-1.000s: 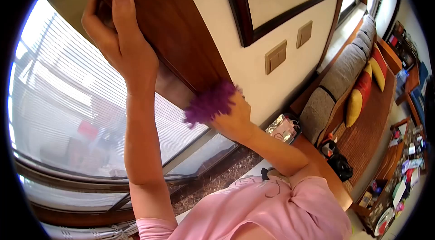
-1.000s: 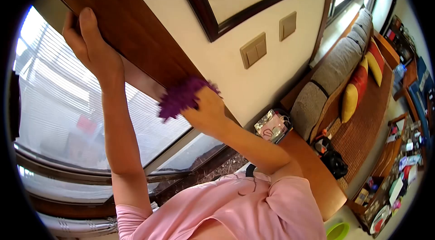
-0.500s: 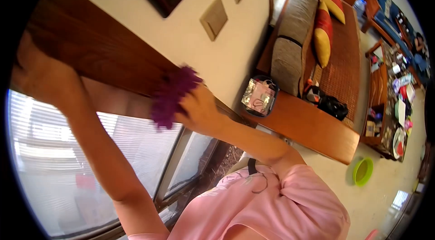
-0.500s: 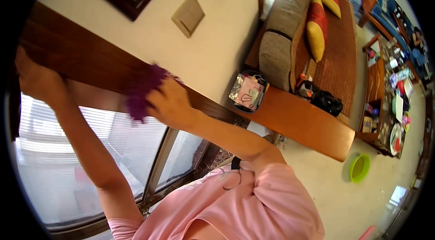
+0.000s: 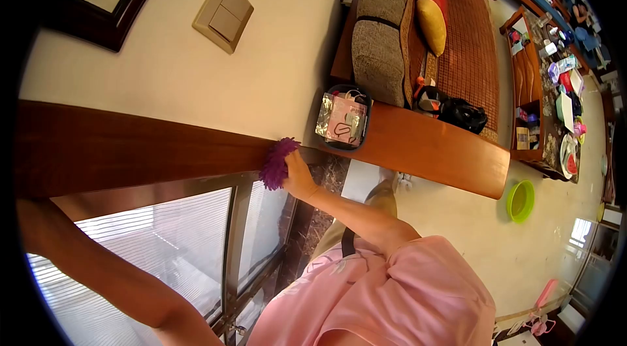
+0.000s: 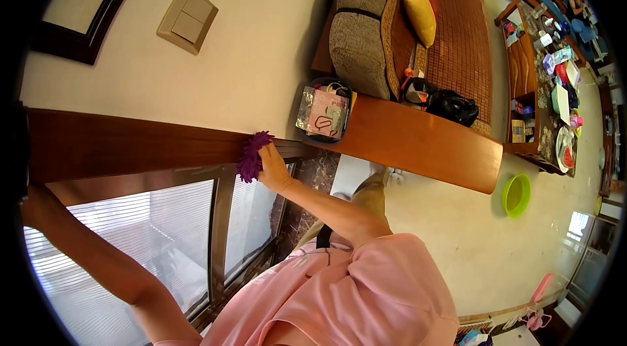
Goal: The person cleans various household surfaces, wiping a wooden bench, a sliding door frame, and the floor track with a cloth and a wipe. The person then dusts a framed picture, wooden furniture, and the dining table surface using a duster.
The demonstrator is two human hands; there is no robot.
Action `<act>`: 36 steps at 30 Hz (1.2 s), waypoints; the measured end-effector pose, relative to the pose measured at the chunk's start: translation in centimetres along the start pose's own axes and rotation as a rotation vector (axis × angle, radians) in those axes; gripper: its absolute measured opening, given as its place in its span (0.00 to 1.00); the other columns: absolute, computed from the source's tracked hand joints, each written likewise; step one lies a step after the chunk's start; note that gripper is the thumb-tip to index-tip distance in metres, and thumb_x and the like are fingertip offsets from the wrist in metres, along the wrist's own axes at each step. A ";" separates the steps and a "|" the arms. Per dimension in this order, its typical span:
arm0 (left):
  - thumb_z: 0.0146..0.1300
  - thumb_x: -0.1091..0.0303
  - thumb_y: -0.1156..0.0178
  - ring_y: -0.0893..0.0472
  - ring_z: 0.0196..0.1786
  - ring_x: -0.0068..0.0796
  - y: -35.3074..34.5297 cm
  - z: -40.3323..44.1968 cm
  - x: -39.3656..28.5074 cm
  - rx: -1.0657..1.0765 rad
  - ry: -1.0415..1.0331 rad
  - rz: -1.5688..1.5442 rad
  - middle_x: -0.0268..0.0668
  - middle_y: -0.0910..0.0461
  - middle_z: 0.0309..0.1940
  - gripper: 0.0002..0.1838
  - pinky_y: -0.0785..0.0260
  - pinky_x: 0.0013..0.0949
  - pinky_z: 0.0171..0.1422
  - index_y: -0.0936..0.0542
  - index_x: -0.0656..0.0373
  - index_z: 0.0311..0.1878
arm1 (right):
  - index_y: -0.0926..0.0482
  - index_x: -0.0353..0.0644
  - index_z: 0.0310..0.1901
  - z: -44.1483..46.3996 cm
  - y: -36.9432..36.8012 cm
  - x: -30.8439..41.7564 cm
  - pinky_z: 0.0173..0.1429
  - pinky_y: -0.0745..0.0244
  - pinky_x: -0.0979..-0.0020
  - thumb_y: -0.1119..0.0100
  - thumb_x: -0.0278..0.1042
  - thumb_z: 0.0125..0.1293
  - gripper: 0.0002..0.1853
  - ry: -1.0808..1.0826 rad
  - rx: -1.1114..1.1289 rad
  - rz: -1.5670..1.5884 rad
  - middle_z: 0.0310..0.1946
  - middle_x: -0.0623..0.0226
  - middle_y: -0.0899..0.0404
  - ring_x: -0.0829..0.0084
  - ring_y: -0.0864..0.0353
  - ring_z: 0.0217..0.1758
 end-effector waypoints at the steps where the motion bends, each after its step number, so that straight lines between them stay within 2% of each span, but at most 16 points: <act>1: 0.72 0.50 0.60 0.25 0.50 0.41 0.0 0.1 0.0 0.003 -0.001 -0.002 0.50 0.26 0.46 0.27 0.29 0.45 0.56 0.25 0.68 0.49 | 0.30 0.37 0.55 0.2 -0.1 0.3 0.61 0.31 0.50 0.32 0.23 0.48 0.29 -0.002 -0.003 0.001 0.56 0.44 0.33 0.37 0.33 0.59; 4: 0.72 0.50 0.59 0.24 0.51 0.41 -0.6 0.3 0.6 0.116 0.061 -0.034 0.51 0.26 0.46 0.27 0.29 0.45 0.57 0.26 0.68 0.50 | 0.27 0.39 0.57 2.6 0.1 6.2 0.63 0.31 0.51 0.27 0.28 0.49 0.31 0.204 -0.032 -0.007 0.57 0.46 0.29 0.42 0.29 0.60; 5: 0.71 0.50 0.58 0.24 0.52 0.41 -0.7 0.1 0.5 0.095 0.034 -0.090 0.51 0.26 0.48 0.27 0.29 0.45 0.58 0.26 0.68 0.52 | 0.26 0.41 0.45 4.8 1.5 11.6 0.53 0.27 0.51 0.27 0.28 0.40 0.27 0.400 -0.149 -0.017 0.44 0.51 0.27 0.45 0.26 0.48; 8: 0.71 0.50 0.57 0.24 0.53 0.42 -0.5 0.0 0.6 0.056 -0.018 -0.136 0.51 0.26 0.50 0.28 0.30 0.45 0.59 0.27 0.69 0.55 | 0.23 0.45 0.34 8.1 1.6 20.1 0.48 0.27 0.55 0.29 0.34 0.40 0.17 0.682 -0.336 -0.005 0.38 0.57 0.27 0.54 0.25 0.43; 12: 0.71 0.50 0.58 0.25 0.56 0.45 -1.0 -2.0 -2.4 -0.040 0.006 -0.045 0.52 0.26 0.53 0.29 0.31 0.47 0.62 0.27 0.70 0.56 | 0.21 0.46 0.34 9.8 2.7 23.3 0.45 0.25 0.62 0.32 0.29 0.43 0.13 0.708 -0.392 0.049 0.39 0.61 0.25 0.60 0.23 0.42; 14: 0.71 0.50 0.58 0.26 0.58 0.47 -1.2 -2.4 -3.1 -0.110 0.062 -0.034 0.54 0.26 0.54 0.30 0.33 0.49 0.64 0.28 0.70 0.57 | 0.21 0.45 0.36 8.7 2.5 20.1 0.45 0.24 0.63 0.32 0.28 0.45 0.14 0.709 -0.303 0.081 0.40 0.61 0.25 0.62 0.22 0.44; 16: 0.71 0.49 0.59 0.27 0.61 0.49 -0.3 -2.2 -1.9 -0.035 -0.051 -0.046 0.56 0.28 0.57 0.31 0.34 0.50 0.67 0.29 0.70 0.60 | 0.22 0.43 0.40 6.2 1.1 14.8 0.46 0.23 0.61 0.34 0.26 0.47 0.16 0.454 -0.035 0.003 0.41 0.60 0.25 0.58 0.22 0.46; 18: 0.72 0.49 0.60 0.28 0.63 0.51 0.3 -0.6 -0.2 0.075 -0.065 -0.043 0.59 0.30 0.59 0.32 0.36 0.50 0.69 0.31 0.71 0.63 | 0.24 0.40 0.45 3.8 3.4 8.7 0.50 0.23 0.61 0.35 0.25 0.49 0.18 0.114 0.053 0.284 0.43 0.58 0.25 0.53 0.22 0.47; 20: 0.73 0.49 0.61 0.29 0.65 0.53 -0.7 -1.0 -0.9 0.088 -0.020 -0.010 0.61 0.32 0.63 0.33 0.38 0.50 0.72 0.33 0.72 0.65 | 0.24 0.39 0.50 0.2 8.6 4.2 0.55 0.25 0.66 0.34 0.24 0.52 0.21 -0.198 0.029 0.211 0.44 0.59 0.25 0.63 0.21 0.50; 23: 0.74 0.49 0.62 0.32 0.68 0.54 -0.7 -0.9 0.2 0.073 -0.101 -0.133 0.62 0.35 0.66 0.34 0.39 0.51 0.73 0.35 0.73 0.67 | 0.23 0.38 0.50 -6.5 17.9 -3.9 0.49 0.23 0.72 0.31 0.27 0.59 0.18 -0.674 -0.242 0.187 0.42 0.65 0.19 0.74 0.19 0.43; 25: 0.75 0.47 0.62 0.35 0.71 0.56 -0.2 -0.8 1.3 0.026 -0.045 -0.077 0.62 0.37 0.67 0.36 0.40 0.51 0.75 0.38 0.72 0.70 | 0.22 0.36 0.48 -11.0 24.8 -9.1 0.50 0.24 0.72 0.32 0.24 0.58 0.16 -0.732 -0.494 0.126 0.42 0.64 0.22 0.73 0.21 0.45; 27: 0.75 0.47 0.62 0.35 0.70 0.56 0.0 -1.3 1.7 0.016 -0.023 -0.019 0.62 0.37 0.67 0.35 0.40 0.51 0.74 0.38 0.72 0.70 | 0.22 0.36 0.48 -13.9 31.4 -12.5 0.55 0.27 0.68 0.32 0.24 0.58 0.16 -0.572 -0.524 -0.340 0.43 0.61 0.25 0.69 0.23 0.49; 30: 0.75 0.47 0.61 0.35 0.70 0.55 0.4 -2.3 2.2 0.030 0.001 0.034 0.61 0.36 0.67 0.35 0.40 0.51 0.74 0.38 0.72 0.69 | 0.21 0.37 0.48 -18.2 37.7 -20.0 0.55 0.30 0.63 0.31 0.28 0.57 0.17 -0.610 -0.696 -0.498 0.43 0.58 0.26 0.62 0.26 0.49; 32: 0.75 0.48 0.61 0.35 0.70 0.55 0.6 -3.1 2.4 0.038 0.018 0.070 0.61 0.36 0.67 0.35 0.40 0.50 0.74 0.37 0.72 0.69 | 0.22 0.40 0.53 -18.9 40.2 -23.5 0.60 0.30 0.60 0.33 0.31 0.61 0.18 -0.765 -0.794 -0.814 0.48 0.54 0.27 0.54 0.26 0.55; 34: 0.75 0.48 0.60 0.35 0.69 0.55 0.8 -4.0 2.7 0.052 0.040 0.096 0.61 0.36 0.67 0.35 0.40 0.50 0.74 0.37 0.72 0.69 | 0.22 0.44 0.54 -14.4 37.9 -25.6 0.62 0.30 0.57 0.34 0.35 0.61 0.19 -0.580 -0.631 -0.916 0.53 0.52 0.27 0.51 0.28 0.57; 36: 0.75 0.48 0.60 0.34 0.69 0.55 0.9 -4.7 2.8 0.062 0.059 0.120 0.61 0.36 0.67 0.34 0.40 0.50 0.73 0.37 0.71 0.69 | 0.20 0.45 0.52 -8.0 33.9 -26.3 0.57 0.27 0.57 0.33 0.31 0.58 0.19 -0.555 -0.464 -0.841 0.49 0.54 0.25 0.52 0.26 0.55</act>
Point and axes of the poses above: each hand's wrist, its own z-axis towards the middle knuckle, its own y-axis out of the back of the hand, x = y × z, the point moved 7 cm from there along z, towards the middle knuckle
